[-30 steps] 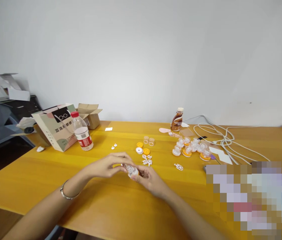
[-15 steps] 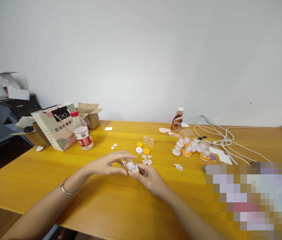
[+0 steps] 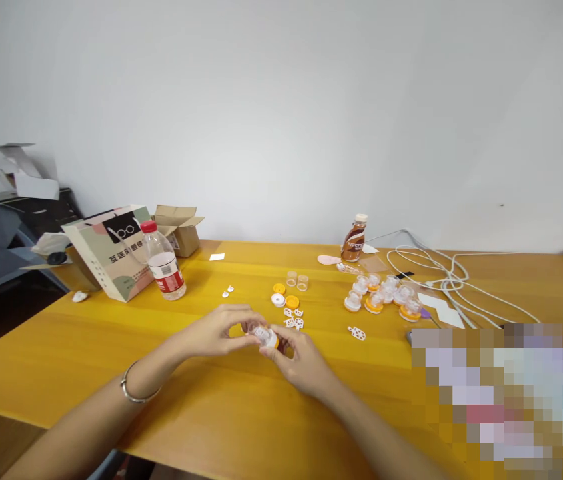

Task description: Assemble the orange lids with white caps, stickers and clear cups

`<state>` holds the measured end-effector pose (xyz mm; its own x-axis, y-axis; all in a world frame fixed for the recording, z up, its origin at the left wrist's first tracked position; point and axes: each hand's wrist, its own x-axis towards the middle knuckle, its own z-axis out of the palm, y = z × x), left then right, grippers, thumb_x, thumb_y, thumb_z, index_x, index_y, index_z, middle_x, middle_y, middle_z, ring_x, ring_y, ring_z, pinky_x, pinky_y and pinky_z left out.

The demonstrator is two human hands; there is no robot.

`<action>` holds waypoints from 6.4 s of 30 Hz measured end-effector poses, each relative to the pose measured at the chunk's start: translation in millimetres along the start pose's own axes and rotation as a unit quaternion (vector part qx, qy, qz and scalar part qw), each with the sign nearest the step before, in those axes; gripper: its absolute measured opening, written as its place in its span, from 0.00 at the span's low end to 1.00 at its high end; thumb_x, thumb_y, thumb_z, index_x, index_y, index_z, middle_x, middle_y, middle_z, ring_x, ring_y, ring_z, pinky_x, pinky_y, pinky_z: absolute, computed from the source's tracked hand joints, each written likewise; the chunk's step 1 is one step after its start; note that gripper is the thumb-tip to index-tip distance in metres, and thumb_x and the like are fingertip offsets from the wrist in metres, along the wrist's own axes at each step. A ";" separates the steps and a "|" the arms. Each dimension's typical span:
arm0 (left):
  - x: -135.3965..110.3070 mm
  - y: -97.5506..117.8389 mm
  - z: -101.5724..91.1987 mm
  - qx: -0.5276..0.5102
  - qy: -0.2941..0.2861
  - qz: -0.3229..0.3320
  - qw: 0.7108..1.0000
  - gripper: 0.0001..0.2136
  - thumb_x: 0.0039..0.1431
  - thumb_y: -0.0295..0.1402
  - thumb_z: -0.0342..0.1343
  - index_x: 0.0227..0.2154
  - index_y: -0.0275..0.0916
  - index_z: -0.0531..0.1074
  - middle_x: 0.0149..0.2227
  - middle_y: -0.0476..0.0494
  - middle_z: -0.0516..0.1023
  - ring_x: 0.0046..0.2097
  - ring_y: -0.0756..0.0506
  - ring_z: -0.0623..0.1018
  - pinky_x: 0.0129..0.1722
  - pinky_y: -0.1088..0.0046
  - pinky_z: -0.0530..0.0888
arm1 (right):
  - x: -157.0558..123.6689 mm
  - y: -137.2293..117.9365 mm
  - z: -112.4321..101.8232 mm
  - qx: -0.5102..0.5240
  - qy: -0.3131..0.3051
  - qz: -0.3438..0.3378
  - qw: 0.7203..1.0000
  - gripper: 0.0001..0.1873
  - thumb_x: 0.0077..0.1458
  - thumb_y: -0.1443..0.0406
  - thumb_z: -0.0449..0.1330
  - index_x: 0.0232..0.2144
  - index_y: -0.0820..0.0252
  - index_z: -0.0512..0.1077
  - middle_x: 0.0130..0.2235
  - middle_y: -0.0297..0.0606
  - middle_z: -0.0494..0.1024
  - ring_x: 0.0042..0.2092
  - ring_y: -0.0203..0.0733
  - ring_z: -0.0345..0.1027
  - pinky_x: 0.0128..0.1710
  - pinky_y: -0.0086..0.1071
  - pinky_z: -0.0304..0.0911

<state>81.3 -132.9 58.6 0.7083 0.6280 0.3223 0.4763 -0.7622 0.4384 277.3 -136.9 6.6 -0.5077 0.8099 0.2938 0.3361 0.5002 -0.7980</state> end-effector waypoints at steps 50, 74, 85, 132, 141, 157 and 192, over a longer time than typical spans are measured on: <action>2.8 9.6 29.6 0.058 0.105 -0.060 0.991 0.07 0.57 0.30 0.47 0.37 0.38 0.68 0.37 0.44 0.71 0.40 0.47 0.70 0.41 0.70 0.67 | -1.7 2.9 5.4 -0.047 0.065 -0.014 0.997 0.10 0.52 0.62 0.52 0.35 0.59 0.69 0.31 0.37 0.72 0.31 0.39 0.62 0.33 0.31 0.59; -1.3 10.5 -0.8 -0.058 -0.036 0.036 0.997 0.11 0.59 0.29 0.45 0.44 0.39 0.65 0.43 0.42 0.70 0.45 0.48 0.69 0.46 0.71 0.65 | -0.8 1.2 -1.5 0.097 -0.069 0.010 0.993 0.14 0.52 0.58 0.52 0.34 0.62 0.70 0.29 0.34 0.71 0.33 0.40 0.63 0.32 0.30 0.60; -0.3 13.2 2.7 -0.058 -0.018 0.035 0.998 0.11 0.59 0.27 0.43 0.42 0.37 0.66 0.38 0.43 0.71 0.40 0.49 0.70 0.43 0.72 0.66 | -5.0 -4.1 -1.0 0.300 -0.095 0.072 0.946 0.13 0.47 0.57 0.58 0.29 0.62 0.69 0.26 0.33 0.65 0.28 0.34 0.57 0.29 0.27 0.55; 2.7 16.1 28.1 -0.187 0.076 -0.134 0.970 0.12 0.58 0.40 0.45 0.35 0.36 0.63 0.25 0.52 0.65 0.26 0.53 0.64 0.26 0.80 0.62 | -8.4 6.0 7.4 -0.079 0.098 -0.074 0.989 0.07 0.51 0.62 0.53 0.33 0.58 0.66 0.32 0.37 0.69 0.34 0.40 0.62 0.36 0.32 0.58; -0.9 9.5 18.3 -0.198 0.004 -0.006 0.980 0.10 0.60 0.31 0.42 0.44 0.36 0.59 0.37 0.43 0.67 0.37 0.49 0.67 0.38 0.74 0.65 | -6.4 3.2 22.6 0.382 -0.064 0.077 0.919 0.24 0.54 0.47 0.38 0.19 0.58 0.56 0.16 0.25 0.49 0.19 0.31 0.40 0.20 0.28 0.46; -0.7 15.6 24.2 -0.041 0.030 0.018 0.999 0.13 0.62 0.36 0.37 0.44 0.36 0.59 0.38 0.41 0.68 0.40 0.47 0.67 0.42 0.70 0.64 | -6.0 0.2 20.2 0.393 -0.008 0.108 0.913 0.22 0.51 0.48 0.45 0.18 0.57 0.58 0.17 0.26 0.52 0.19 0.31 0.41 0.20 0.28 0.45; 0.9 2.0 38.3 0.100 0.096 0.107 0.984 0.17 0.62 0.41 0.33 0.38 0.33 0.60 0.31 0.40 0.68 0.33 0.47 0.67 0.36 0.71 0.65 | -8.9 -14.0 27.6 0.574 -0.039 0.166 0.801 0.18 0.50 0.51 0.50 0.19 0.58 0.58 0.16 0.23 0.52 0.17 0.28 0.36 0.20 0.26 0.48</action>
<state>102.9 -139.9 27.6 0.7008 0.4531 0.5510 0.4339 -0.8838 0.1750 255.2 -159.6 0.6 -0.6039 0.7964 -0.0326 -0.4654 -0.3856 -0.7967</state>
